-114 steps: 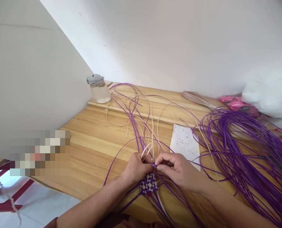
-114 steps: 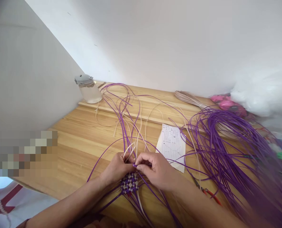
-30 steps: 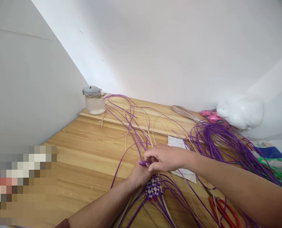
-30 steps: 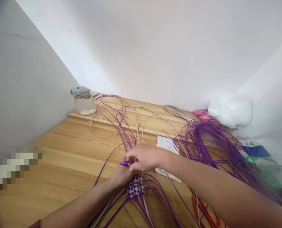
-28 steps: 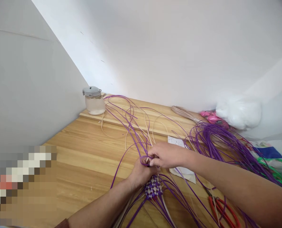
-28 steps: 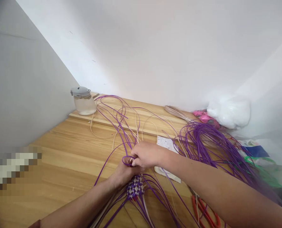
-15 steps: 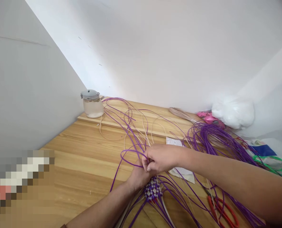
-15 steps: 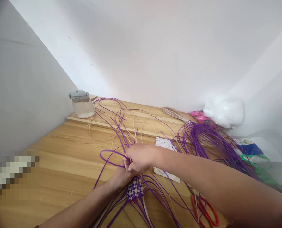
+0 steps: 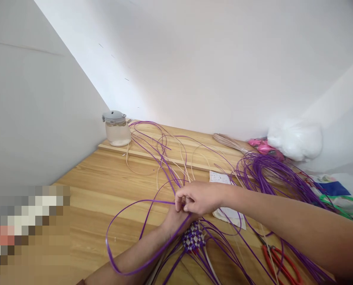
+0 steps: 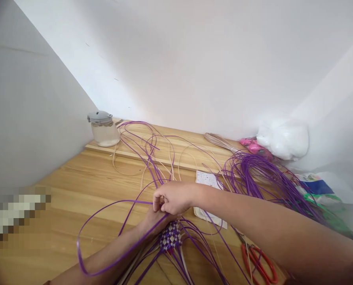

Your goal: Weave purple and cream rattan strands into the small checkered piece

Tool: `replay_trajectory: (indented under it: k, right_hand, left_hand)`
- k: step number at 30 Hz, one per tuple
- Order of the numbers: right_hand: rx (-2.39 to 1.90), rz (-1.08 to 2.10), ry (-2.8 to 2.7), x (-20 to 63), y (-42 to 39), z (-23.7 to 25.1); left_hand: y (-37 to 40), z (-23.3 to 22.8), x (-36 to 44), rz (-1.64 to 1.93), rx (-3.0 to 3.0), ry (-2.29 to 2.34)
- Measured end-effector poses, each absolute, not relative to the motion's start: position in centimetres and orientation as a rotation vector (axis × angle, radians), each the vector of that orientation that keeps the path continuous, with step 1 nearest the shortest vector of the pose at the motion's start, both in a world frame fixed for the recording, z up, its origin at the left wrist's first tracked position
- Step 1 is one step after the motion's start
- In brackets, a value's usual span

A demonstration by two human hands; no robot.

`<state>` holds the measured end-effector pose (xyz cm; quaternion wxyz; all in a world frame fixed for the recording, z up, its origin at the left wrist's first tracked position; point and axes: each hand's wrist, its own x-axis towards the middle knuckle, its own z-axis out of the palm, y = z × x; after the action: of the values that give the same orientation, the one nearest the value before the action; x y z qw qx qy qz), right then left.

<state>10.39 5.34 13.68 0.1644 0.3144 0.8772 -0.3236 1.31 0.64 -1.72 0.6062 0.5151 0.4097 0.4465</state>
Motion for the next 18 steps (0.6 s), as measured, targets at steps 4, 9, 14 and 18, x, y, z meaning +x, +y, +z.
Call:
replay_trajectory:
  k: [4, 9, 14, 18]
  right_hand:
    - [0.786, -0.598, 2.558, 12.0, 4.4, 12.7]
    - [0.774, -0.44, 2.651, 10.5, 3.8, 14.2]
    - [0.575, -1.794, 3.061, 5.8, 3.4, 21.8]
    - [0.704, -1.761, 3.032, 5.2, 4.1, 22.1]
  left_hand:
    - [0.6, -1.7, 1.4, 1.033, 1.246, 0.989]
    - [0.7, -1.9, 1.1, 1.039, 1.281, 1.04]
    - [0.1, -1.1, 0.9, 0.932, 1.17, 1.042]
    - [0.0, -0.7, 0.9, 0.894, 1.12, 1.052]
